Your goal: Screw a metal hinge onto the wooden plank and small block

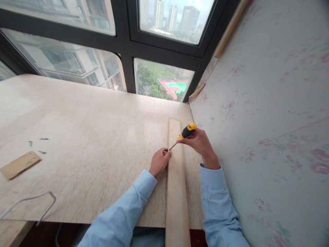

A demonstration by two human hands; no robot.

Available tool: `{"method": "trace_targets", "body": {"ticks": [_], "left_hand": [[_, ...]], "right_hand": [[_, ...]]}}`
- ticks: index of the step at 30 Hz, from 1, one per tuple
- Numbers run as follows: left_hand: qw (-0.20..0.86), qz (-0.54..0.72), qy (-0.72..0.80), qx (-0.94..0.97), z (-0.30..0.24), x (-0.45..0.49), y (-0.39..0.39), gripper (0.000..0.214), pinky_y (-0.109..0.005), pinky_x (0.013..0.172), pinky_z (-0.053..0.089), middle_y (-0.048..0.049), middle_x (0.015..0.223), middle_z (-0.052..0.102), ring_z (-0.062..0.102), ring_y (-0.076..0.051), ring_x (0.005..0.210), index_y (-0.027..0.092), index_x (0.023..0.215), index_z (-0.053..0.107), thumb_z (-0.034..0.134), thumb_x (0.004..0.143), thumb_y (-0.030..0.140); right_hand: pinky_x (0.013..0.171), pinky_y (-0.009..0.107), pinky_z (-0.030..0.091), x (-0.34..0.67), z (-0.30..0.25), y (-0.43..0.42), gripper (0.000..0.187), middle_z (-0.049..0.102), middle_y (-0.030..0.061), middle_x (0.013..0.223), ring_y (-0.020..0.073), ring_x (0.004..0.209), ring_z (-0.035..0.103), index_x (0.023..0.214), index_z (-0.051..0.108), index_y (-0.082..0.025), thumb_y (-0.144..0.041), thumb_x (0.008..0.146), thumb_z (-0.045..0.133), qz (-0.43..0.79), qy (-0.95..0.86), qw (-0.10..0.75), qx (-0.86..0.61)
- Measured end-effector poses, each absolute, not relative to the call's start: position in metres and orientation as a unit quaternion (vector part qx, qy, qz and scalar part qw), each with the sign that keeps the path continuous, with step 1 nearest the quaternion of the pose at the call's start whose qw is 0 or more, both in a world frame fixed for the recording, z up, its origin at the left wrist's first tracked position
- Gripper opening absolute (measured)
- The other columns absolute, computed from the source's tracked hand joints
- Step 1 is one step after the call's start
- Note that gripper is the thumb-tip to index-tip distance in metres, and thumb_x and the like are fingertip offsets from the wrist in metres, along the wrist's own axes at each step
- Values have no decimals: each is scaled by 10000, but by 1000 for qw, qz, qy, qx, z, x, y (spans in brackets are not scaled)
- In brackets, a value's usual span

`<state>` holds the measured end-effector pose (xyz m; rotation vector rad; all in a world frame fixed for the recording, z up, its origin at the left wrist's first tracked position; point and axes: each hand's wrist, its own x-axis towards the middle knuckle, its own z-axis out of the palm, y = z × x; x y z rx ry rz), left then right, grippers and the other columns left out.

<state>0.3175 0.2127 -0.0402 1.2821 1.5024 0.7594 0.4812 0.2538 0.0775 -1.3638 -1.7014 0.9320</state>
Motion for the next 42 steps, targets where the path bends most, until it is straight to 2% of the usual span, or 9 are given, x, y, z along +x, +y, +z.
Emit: {"method": "trace_targets", "body": {"ticks": [4,8,11,16,21,24,30,37,42], "left_hand": [[486,312,621,531,-40,317,212,316,-217,611,449,-70,881,703,627,-144,723,161,1016,674,518,860,387],[487,319,618,528,-39,318,211,319,-221,625,460,-71,893,705,636,-151,745,162,1028,674,526,860,389],[486,318,621,527,-39,318,211,325,-222,632,467,-75,898,708,641,-154,758,159,1046,671,529,864,388],[490,319,619,524,-40,317,210,318,-216,627,461,-74,916,712,642,-152,765,159,1034,671,527,864,386],[498,318,616,521,-39,317,210,321,-214,626,459,-69,882,711,639,-148,755,159,1037,670,521,864,385],[494,316,621,520,-39,317,210,312,-218,626,460,-63,861,705,632,-145,734,166,1024,672,527,859,389],[488,315,621,526,-38,317,212,322,-219,609,454,-75,886,707,636,-152,738,153,1035,671,528,857,381],[489,310,624,525,-36,317,211,329,-210,607,444,-70,884,710,638,-148,742,155,1037,672,523,861,389],[481,315,621,533,-37,317,211,315,-220,642,450,-61,890,714,646,-151,761,166,1023,679,520,866,388]], "right_hand": [[820,419,561,478,73,257,485,725,70,855,266,853,693,879,636,-181,-507,590,850,339,-682,372,-531],[1003,431,486,483,76,251,582,656,113,1205,250,1161,608,1202,561,-211,-454,722,784,447,-702,338,-440],[1032,422,469,489,82,245,508,539,123,1393,252,1284,522,1219,581,-223,-451,788,724,515,-715,284,-378],[905,426,542,487,82,246,430,730,90,1022,262,998,677,979,667,-185,-477,689,794,465,-695,339,-431],[621,339,527,480,74,256,439,639,28,634,203,633,609,618,599,-181,-547,574,838,269,-712,350,-546],[703,343,540,483,72,258,427,658,30,721,206,710,629,747,623,-183,-534,613,825,297,-716,354,-523],[1047,432,455,496,74,251,534,542,107,1385,234,1277,522,1273,534,-260,-416,800,725,512,-721,309,-348],[859,437,568,488,66,258,405,743,79,915,258,895,703,843,680,-182,-458,605,855,455,-668,396,-436],[776,421,587,485,65,261,453,738,76,860,249,799,707,842,640,-190,-486,580,861,401,-608,498,-470]]}}
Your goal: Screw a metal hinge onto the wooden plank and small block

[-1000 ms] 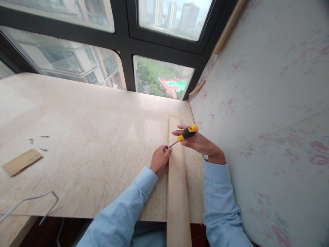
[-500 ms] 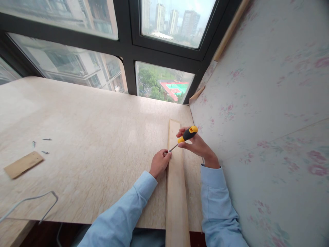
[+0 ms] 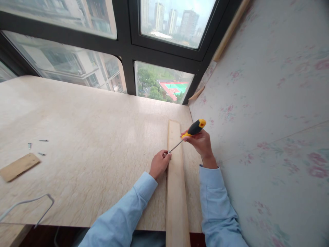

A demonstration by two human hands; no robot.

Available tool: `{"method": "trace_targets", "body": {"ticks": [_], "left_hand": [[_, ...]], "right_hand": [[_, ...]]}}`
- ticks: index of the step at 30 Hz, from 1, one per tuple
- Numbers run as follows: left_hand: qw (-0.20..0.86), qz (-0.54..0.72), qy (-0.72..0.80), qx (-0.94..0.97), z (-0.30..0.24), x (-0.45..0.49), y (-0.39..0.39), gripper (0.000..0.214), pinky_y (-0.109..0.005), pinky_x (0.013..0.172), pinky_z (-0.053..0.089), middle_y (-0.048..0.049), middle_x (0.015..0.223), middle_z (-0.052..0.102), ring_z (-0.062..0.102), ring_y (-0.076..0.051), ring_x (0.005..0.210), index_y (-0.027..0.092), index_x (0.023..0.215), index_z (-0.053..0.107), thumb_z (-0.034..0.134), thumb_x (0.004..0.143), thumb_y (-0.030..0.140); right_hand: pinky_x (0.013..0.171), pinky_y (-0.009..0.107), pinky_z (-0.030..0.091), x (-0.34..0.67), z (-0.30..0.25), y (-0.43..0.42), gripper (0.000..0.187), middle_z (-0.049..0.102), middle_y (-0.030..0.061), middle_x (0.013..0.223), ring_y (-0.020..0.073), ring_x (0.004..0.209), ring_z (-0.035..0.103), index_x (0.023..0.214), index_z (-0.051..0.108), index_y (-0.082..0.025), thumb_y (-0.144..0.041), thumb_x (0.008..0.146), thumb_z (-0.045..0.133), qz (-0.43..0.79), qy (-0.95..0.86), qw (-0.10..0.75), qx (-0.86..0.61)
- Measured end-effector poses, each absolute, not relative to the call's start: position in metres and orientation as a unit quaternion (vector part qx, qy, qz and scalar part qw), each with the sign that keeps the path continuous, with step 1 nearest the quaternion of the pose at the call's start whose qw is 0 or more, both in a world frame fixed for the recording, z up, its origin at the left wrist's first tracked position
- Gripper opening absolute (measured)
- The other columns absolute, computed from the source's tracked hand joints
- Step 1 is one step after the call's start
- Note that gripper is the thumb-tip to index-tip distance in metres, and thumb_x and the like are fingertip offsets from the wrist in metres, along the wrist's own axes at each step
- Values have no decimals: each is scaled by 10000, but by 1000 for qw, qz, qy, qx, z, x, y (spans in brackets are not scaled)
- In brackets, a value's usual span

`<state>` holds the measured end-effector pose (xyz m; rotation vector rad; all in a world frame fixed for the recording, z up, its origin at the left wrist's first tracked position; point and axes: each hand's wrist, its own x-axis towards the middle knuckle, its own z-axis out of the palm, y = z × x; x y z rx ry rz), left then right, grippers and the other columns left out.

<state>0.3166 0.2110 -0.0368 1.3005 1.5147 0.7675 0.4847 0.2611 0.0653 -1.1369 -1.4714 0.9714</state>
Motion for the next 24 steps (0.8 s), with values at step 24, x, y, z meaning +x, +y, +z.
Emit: {"method": "trace_targets", "body": {"ticks": [24], "left_hand": [[491,322,622,517,-36,318,212,320,-231,674,478,-75,977,717,660,-172,846,159,994,683,489,890,391]], "right_hand": [[404,226,489,530,8,289,296,690,80,635,158,430,629,783,627,-107,-330,678,791,334,-550,3,-765]]}}
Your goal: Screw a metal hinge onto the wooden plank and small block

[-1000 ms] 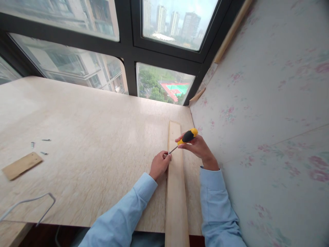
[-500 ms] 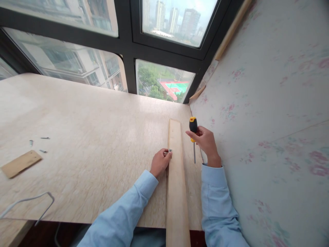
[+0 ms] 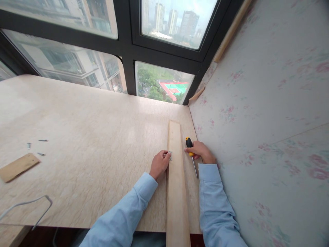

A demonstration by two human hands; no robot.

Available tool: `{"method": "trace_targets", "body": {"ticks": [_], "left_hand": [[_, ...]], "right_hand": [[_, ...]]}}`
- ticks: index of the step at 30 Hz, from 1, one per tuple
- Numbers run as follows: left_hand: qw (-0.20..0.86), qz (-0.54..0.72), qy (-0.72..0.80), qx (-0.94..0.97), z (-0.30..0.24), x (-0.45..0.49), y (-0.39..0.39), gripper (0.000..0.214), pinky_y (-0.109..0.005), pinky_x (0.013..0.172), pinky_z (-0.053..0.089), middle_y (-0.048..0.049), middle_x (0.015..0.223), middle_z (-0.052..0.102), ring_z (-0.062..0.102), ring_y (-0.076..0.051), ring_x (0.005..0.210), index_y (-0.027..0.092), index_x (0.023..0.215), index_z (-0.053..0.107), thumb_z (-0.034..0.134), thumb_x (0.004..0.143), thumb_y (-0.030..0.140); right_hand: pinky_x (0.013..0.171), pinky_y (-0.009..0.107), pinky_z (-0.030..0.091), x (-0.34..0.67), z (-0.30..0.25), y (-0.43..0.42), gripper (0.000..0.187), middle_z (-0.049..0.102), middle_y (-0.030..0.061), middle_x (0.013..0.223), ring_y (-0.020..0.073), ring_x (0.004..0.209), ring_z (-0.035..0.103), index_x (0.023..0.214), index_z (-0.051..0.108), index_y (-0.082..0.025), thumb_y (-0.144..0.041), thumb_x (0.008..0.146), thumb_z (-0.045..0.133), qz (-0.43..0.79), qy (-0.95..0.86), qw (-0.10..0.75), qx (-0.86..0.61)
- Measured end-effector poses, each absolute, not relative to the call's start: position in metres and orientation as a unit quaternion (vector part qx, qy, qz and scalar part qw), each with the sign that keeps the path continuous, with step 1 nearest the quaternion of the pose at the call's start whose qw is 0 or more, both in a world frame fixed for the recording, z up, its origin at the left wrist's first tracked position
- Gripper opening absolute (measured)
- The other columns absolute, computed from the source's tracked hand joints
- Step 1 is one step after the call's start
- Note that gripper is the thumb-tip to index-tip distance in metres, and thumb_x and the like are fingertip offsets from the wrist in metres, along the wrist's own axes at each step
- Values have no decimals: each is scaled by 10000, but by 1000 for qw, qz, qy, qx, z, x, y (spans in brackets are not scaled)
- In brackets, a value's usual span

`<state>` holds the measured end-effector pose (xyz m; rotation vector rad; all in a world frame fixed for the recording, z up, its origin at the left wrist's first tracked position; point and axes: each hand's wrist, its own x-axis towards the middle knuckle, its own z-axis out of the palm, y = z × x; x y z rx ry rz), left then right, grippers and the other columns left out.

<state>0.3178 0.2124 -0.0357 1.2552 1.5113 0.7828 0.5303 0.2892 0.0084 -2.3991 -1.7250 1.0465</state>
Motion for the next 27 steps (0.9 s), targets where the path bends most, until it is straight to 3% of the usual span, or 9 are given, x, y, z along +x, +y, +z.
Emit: {"method": "trace_targets", "body": {"ticks": [9,16,22,27], "left_hand": [[494,321,619,519,-30,316,212,305,-233,665,460,-69,923,723,657,-174,824,158,972,686,485,883,369],[497,325,612,522,-33,314,211,288,-230,647,442,-56,858,721,651,-163,776,164,976,678,497,877,366],[495,319,615,525,-34,314,213,273,-239,655,435,-57,840,720,655,-171,776,164,970,681,517,868,357],[498,317,604,536,-33,312,214,279,-244,670,443,-79,889,729,666,-180,803,156,982,685,509,878,347]], "right_hand": [[443,250,464,526,11,287,361,674,91,607,189,490,647,802,608,-122,-455,742,735,315,-550,-37,-773],[590,273,372,518,37,279,324,706,124,947,243,869,659,914,619,-180,-490,824,592,141,-611,-22,-779],[611,273,350,493,47,268,276,710,79,892,217,812,639,959,628,-200,-446,838,593,125,-647,17,-752],[662,269,394,467,50,247,192,705,46,861,183,777,633,938,623,-198,-366,846,615,141,-684,116,-706]]}}
